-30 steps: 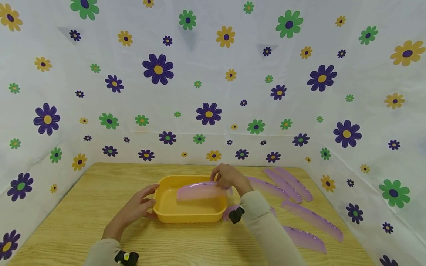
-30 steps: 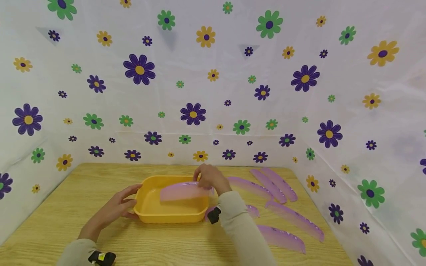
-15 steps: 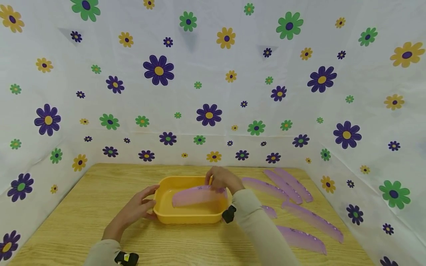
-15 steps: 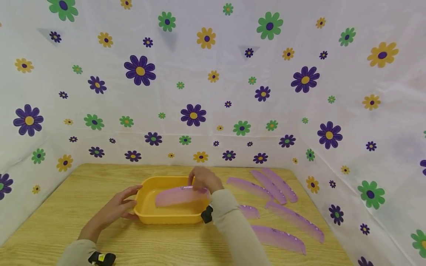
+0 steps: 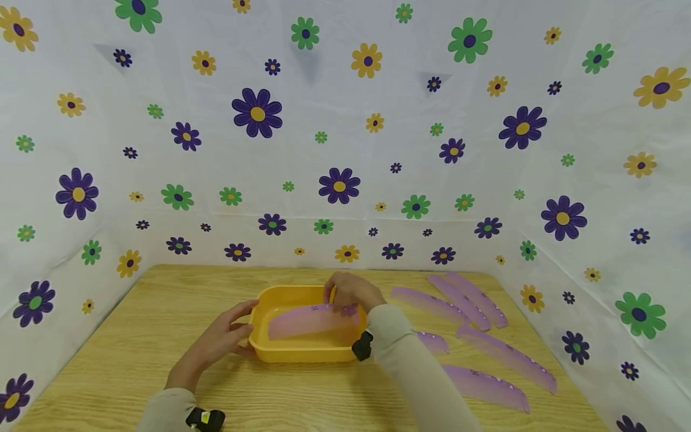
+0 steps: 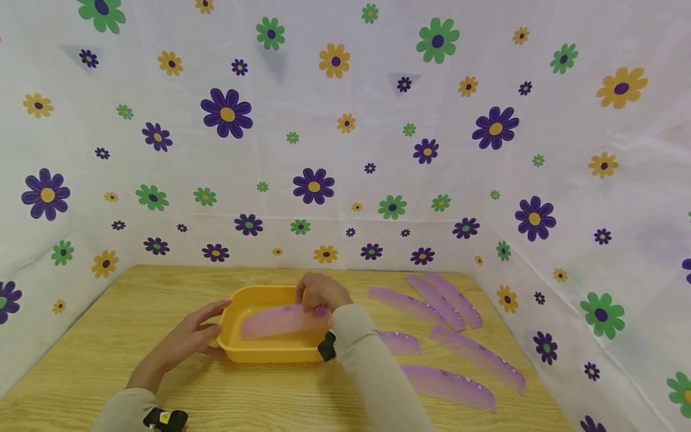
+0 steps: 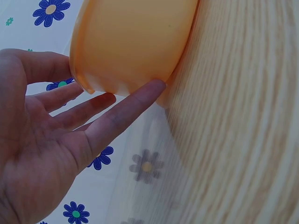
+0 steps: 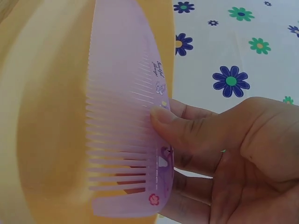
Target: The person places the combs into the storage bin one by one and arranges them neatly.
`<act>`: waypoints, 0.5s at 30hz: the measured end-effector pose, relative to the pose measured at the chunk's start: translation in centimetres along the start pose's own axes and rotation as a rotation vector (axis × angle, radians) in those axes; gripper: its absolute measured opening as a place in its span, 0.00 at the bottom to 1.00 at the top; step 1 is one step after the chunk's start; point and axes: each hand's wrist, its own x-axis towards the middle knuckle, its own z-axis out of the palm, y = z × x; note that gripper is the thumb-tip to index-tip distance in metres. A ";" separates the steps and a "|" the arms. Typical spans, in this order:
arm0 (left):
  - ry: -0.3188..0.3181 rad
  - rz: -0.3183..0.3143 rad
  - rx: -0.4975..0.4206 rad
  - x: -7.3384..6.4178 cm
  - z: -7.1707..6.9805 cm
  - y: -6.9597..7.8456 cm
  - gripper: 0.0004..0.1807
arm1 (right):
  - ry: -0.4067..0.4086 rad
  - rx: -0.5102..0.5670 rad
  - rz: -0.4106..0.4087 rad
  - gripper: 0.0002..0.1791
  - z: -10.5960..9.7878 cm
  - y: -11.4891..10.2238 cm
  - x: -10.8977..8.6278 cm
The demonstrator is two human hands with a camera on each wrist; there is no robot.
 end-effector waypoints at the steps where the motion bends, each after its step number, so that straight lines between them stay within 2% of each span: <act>1: 0.000 0.001 0.000 0.0 0.0 0.0 0.34 | -0.012 0.008 0.007 0.08 0.0 0.0 0.1; 7: 0.006 0.000 0.003 0.1 0.0 0.0 0.34 | -0.060 0.028 0.032 0.07 0.1 -0.2 0.4; 15: 0.007 -0.003 -0.001 0.1 0.0 0.0 0.34 | -0.107 0.038 0.016 0.08 0.6 -0.4 0.7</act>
